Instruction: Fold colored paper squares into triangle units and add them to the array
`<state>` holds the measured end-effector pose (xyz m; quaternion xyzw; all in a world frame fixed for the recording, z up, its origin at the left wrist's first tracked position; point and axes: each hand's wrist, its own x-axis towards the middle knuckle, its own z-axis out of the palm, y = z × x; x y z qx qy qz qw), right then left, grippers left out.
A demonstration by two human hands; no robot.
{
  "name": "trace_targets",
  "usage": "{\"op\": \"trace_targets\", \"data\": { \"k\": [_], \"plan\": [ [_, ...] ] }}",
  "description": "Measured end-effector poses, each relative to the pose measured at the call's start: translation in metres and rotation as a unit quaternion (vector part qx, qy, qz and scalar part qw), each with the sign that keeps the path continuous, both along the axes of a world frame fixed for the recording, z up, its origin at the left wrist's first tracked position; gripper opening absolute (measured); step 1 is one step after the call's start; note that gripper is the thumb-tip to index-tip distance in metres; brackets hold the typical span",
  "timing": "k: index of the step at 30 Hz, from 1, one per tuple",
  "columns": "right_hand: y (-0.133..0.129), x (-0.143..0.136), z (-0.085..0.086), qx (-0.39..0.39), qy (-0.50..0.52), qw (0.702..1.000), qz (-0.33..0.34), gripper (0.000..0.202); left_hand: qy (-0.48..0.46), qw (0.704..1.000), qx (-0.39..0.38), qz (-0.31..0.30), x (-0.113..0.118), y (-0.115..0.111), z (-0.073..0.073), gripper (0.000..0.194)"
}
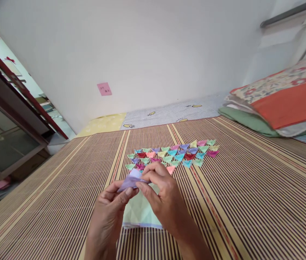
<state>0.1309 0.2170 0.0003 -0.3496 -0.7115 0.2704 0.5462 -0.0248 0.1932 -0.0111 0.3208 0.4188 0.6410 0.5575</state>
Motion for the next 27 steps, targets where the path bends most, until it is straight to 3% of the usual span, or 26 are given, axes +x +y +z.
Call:
{"op": "trace_targets", "data": {
  "k": [6, 12, 19, 27],
  "plan": [
    [-0.001, -0.007, -0.002, -0.024, 0.022, 0.999, -0.03, 0.017, 0.061, 0.996, 0.01, 0.065, 0.006, -0.002, -0.001, 0.022],
    [-0.002, -0.015, -0.004, -0.065, 0.037, 0.997, -0.029, 0.021, 0.061, 0.991, 0.009, 0.12, 0.01, -0.001, -0.004, 0.027],
    [0.0, -0.019, -0.011, -0.132, 0.089, 0.986, -0.041, 0.019, 0.041, 0.991, 0.007, 0.128, 0.016, -0.001, -0.005, 0.029],
    [-0.002, -0.02, -0.009, -0.139, 0.093, 0.985, -0.039, 0.023, 0.034, 0.99, 0.016, 0.137, 0.017, -0.002, -0.005, 0.031]
  ]
}}
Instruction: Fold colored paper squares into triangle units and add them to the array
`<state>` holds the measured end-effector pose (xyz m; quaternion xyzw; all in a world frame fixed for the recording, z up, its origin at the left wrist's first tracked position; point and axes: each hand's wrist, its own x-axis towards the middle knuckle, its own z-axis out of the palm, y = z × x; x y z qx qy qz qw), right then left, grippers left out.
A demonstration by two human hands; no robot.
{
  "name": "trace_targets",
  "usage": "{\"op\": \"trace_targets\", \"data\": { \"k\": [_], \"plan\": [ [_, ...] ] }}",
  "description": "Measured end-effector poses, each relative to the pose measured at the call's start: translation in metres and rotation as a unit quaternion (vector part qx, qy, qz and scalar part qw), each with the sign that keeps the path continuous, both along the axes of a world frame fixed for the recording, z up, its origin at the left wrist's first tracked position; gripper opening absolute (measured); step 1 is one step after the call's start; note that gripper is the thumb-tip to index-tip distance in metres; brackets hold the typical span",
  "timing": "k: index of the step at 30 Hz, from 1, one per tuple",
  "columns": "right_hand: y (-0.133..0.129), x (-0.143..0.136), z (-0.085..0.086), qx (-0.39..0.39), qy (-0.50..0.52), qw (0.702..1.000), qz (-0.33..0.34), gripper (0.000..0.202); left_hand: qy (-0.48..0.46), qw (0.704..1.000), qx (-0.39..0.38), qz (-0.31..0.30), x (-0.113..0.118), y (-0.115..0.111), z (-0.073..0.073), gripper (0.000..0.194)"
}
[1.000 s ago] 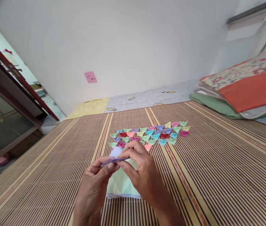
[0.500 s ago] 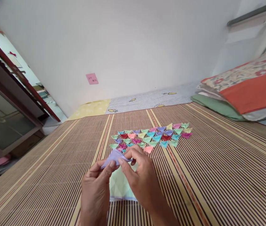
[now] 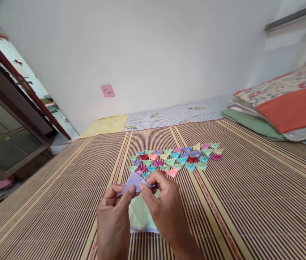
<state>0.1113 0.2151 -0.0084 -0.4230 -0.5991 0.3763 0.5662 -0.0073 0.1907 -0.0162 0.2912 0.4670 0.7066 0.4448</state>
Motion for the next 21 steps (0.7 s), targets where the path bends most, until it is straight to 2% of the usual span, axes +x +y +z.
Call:
{"op": "trace_targets", "data": {
  "k": [10, 21],
  "plan": [
    [-0.0014, -0.0025, -0.0003, -0.004, -0.01, 1.0, -0.02, 0.023, 0.018, 0.997, 0.033, 0.062, 0.008, 0.003, -0.0043, 0.037],
    [-0.0015, -0.0063, -0.0015, -0.005, -0.017, 0.999, -0.04, 0.024, 0.025, 0.997, 0.031, 0.069, 0.008, 0.0046, -0.008, 0.035]
  ]
}}
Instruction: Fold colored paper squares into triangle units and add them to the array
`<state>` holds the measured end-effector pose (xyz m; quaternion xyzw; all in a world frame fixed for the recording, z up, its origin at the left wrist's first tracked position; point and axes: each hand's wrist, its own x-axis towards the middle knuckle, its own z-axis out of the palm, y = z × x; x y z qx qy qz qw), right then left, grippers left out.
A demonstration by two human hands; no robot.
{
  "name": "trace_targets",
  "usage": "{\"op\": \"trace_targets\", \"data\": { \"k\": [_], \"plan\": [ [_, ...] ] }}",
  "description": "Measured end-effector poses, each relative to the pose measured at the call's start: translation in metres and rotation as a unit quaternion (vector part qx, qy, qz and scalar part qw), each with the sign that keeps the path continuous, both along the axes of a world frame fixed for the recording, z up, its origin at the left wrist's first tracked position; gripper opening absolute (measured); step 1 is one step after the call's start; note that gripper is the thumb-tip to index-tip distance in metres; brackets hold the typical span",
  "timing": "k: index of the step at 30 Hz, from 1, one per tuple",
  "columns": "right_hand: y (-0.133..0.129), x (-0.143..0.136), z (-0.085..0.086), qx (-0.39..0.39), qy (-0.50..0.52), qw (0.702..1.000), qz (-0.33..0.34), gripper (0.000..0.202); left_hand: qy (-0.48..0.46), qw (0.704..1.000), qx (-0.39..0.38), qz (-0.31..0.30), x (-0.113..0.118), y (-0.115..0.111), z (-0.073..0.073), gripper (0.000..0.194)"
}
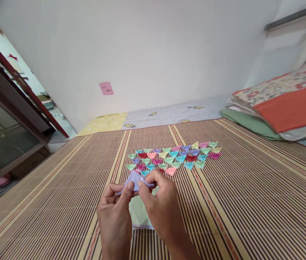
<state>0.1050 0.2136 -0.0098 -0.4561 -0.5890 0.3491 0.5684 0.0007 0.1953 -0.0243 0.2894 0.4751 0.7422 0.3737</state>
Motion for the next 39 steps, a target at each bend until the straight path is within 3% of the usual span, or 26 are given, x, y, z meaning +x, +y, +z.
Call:
{"op": "trace_targets", "data": {
  "k": [16, 26, 33, 39],
  "plan": [
    [0.0, -0.004, -0.001, -0.004, -0.003, 1.0, -0.027, 0.028, -0.009, 1.0, 0.006, 0.002, -0.001, 0.002, -0.002, 0.035],
    [0.0, -0.006, -0.003, -0.025, 0.01, 0.999, -0.022, 0.027, -0.018, 1.0, -0.013, -0.002, 0.001, -0.002, 0.009, 0.035],
    [0.0, -0.007, -0.003, -0.01, 0.002, 1.0, -0.025, 0.026, -0.02, 0.999, -0.026, -0.003, 0.001, -0.001, 0.009, 0.038],
    [0.0, -0.008, 0.0, 0.003, 0.001, 1.0, -0.024, 0.024, -0.042, 0.997, -0.019, -0.061, -0.008, 0.004, 0.003, 0.047]
  ]
}}
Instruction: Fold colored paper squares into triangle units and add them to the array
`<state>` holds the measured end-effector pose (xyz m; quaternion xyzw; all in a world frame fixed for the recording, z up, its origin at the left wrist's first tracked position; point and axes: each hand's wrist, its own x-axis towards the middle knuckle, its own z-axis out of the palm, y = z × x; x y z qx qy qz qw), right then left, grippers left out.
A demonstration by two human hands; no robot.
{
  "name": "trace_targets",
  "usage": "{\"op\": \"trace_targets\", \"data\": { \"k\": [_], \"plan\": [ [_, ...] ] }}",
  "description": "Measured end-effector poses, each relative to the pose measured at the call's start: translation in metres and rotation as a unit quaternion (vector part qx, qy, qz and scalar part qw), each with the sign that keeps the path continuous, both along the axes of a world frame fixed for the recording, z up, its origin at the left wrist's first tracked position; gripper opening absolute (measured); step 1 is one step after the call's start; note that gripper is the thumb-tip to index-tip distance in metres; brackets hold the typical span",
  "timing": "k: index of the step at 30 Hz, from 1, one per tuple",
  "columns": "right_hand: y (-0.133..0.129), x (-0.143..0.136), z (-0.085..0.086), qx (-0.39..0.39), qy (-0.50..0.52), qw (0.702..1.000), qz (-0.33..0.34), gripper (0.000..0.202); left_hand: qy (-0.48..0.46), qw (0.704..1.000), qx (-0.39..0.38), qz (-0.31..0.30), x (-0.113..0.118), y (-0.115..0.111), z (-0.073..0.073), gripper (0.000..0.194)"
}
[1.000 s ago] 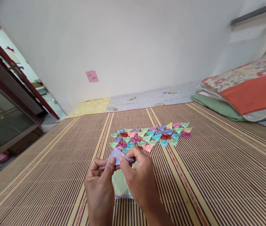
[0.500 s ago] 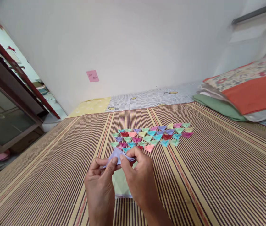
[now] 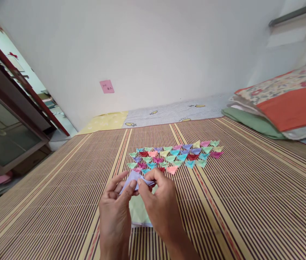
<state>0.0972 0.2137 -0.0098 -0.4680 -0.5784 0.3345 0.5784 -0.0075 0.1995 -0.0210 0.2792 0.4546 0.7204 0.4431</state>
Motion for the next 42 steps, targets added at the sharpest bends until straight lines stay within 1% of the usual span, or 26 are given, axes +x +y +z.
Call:
{"op": "trace_targets", "data": {
  "k": [3, 5, 11, 20, 23, 27, 29, 31, 33, 34, 37, 39, 40, 42],
  "plan": [
    [-0.001, 0.001, 0.0, 0.002, 0.009, 1.0, 0.003, 0.02, -0.011, 0.998, -0.005, -0.061, -0.006, 0.003, -0.001, 0.031],
    [-0.001, 0.001, -0.001, 0.004, 0.018, 1.0, 0.008, 0.017, -0.025, 0.997, -0.006, -0.076, -0.007, 0.003, -0.001, 0.028],
    [-0.001, -0.003, -0.009, 0.015, 0.045, 0.999, -0.006, 0.012, -0.052, 0.998, -0.004, -0.039, -0.002, 0.0, 0.0, 0.027],
    [0.001, -0.008, -0.013, 0.03, 0.088, 0.994, -0.06, 0.009, -0.059, 0.998, -0.001, -0.007, 0.003, -0.001, 0.003, 0.03],
    [0.005, -0.003, -0.012, 0.026, 0.112, 0.991, -0.069, 0.011, -0.057, 0.998, 0.002, -0.004, 0.002, -0.001, 0.003, 0.03],
    [0.01, 0.011, -0.008, 0.01, 0.154, 0.984, -0.085, 0.019, -0.061, 0.998, -0.002, 0.01, -0.002, 0.0, 0.002, 0.031],
    [0.011, 0.016, -0.006, -0.005, 0.143, 0.988, -0.059, 0.021, -0.062, 0.998, -0.002, 0.016, -0.003, 0.001, 0.003, 0.031],
    [0.011, 0.017, -0.005, -0.024, 0.11, 0.994, 0.004, 0.026, -0.057, 0.998, 0.001, 0.013, -0.003, 0.001, 0.003, 0.031],
    [0.01, 0.016, -0.005, -0.041, 0.081, 0.993, 0.072, 0.029, -0.049, 0.999, 0.005, 0.002, -0.001, 0.0, 0.002, 0.03],
    [0.009, 0.014, -0.005, -0.044, 0.073, 0.992, 0.093, 0.028, -0.046, 0.999, 0.007, -0.003, 0.0, 0.0, 0.002, 0.03],
    [0.009, 0.015, -0.006, -0.032, 0.041, 0.992, 0.113, 0.027, -0.044, 0.999, 0.007, -0.012, 0.001, -0.001, 0.0, 0.028],
    [0.009, 0.02, -0.006, -0.029, 0.004, 0.989, 0.142, 0.029, -0.03, 0.999, -0.002, -0.017, -0.001, -0.001, 0.0, 0.029],
    [0.01, 0.023, -0.005, -0.029, -0.012, 0.986, 0.162, 0.028, -0.015, 1.0, -0.009, -0.024, -0.002, -0.001, 0.0, 0.029],
    [0.01, 0.028, -0.003, -0.034, -0.018, 0.983, 0.18, 0.022, 0.03, 0.998, -0.029, -0.048, -0.005, -0.002, 0.0, 0.03]
  ]
}}
